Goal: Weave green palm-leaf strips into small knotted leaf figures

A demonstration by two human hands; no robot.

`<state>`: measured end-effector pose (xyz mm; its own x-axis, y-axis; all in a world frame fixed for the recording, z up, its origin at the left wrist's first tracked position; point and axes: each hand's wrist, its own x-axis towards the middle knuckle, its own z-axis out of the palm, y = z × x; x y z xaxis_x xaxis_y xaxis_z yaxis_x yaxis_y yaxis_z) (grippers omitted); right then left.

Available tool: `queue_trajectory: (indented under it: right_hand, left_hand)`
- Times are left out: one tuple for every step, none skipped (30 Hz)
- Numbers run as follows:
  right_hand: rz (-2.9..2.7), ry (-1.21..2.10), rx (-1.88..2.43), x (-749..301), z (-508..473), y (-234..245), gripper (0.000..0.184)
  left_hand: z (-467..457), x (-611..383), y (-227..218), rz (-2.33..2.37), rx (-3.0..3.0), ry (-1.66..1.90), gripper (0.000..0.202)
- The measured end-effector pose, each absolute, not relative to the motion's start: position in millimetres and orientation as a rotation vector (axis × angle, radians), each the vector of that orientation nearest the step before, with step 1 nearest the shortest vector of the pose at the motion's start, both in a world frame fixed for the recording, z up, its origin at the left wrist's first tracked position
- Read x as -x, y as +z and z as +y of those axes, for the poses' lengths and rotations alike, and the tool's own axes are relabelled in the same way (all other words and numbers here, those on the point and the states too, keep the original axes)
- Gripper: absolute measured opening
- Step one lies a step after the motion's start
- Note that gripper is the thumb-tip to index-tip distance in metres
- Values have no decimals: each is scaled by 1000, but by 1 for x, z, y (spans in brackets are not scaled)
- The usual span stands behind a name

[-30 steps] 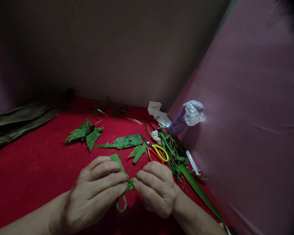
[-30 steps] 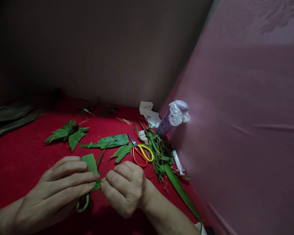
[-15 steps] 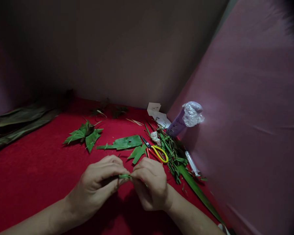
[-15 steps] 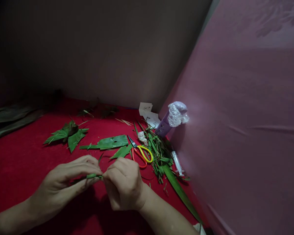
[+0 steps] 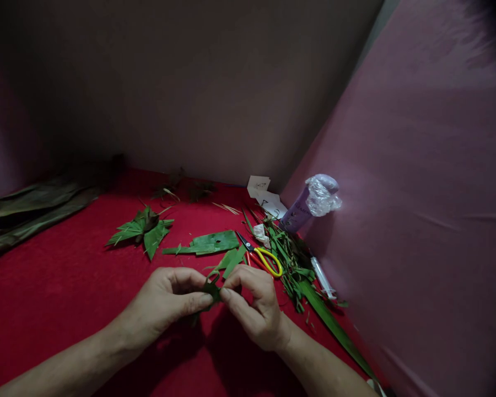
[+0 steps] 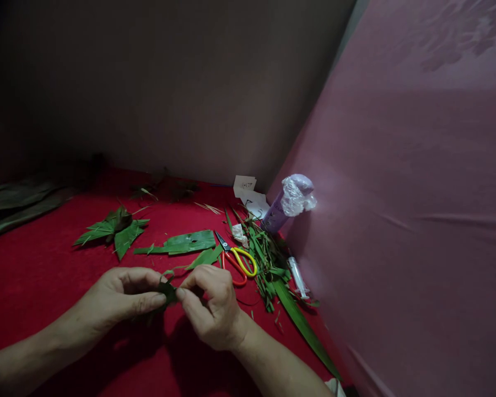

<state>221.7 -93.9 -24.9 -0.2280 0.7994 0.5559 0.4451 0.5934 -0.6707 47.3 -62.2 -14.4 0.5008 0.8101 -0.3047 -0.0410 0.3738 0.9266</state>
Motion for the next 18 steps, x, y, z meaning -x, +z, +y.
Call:
queue_trajectory:
  right_hand:
    - [-1859, 471, 1014, -222, -94, -25, 15]
    - [-1856, 477, 1017, -223, -94, -24, 15]
    - [-1854, 484, 1016, -224, -94, -24, 15]
    - [-1852, 491, 1016, -224, -94, -24, 15]
    - [-1849, 500, 1018, -224, -94, -24, 15]
    - [-1845, 510, 1022, -224, -94, -25, 15]
    - [-1840, 523, 1029, -224, -94, -25, 15]
    - [-1834, 538, 1038, -224, -94, -25, 16]
    - [-1826, 554, 1047, -223, -94, -25, 16]
    - [-1815, 574, 1058, -223, -93, -26, 16]
    - [-1800, 601, 1069, -223, -93, -26, 17]
    - [-1781, 639, 1083, -223, -93, -26, 17]
    - [-1756, 688, 1099, -223, -92, -26, 17]
    - [-1724, 744, 1112, -223, -92, -26, 18]
    - [-1687, 801, 1120, -223, -91, -27, 18]
    - [-1646, 853, 1123, -223, -90, -27, 18]
    - [-1601, 899, 1122, -224, -89, -28, 18]
    - [-1554, 946, 1117, -225, -88, -29, 18]
  left_hand:
    - [-62, -47, -14, 891, -1047, 622, 18]
    - [-62, -46, -14, 889, -1049, 598, 18]
    - [-62, -46, -14, 886, -1053, 586, 19]
    - [-62, -46, -14, 884, -1060, 586, 19]
    - [-62, -46, -14, 883, -1066, 592, 19]
    - [-63, -46, -14, 886, -1073, 601, 19]
    - [-63, -46, -14, 893, -1081, 607, 19]
    - [-64, -46, -15, 904, -1086, 611, 20]
    - [-64, -47, -15, 917, -1086, 614, 20]
    - [-65, -47, -16, 926, -1083, 617, 21]
    - [-65, -48, -16, 935, -1078, 622, 22]
    - [-64, -48, -17, 943, -1070, 626, 22]
    - [-64, -49, -17, 948, -1065, 628, 23]
    - [-63, -49, -17, 949, -1063, 630, 23]
    - [-63, -50, -17, 948, -1066, 637, 24]
    - [-62, -50, -17, 944, -1073, 650, 23]
    - [-61, -50, -18, 938, -1082, 671, 24]
    - [-60, -50, -18, 932, -1096, 689, 26]
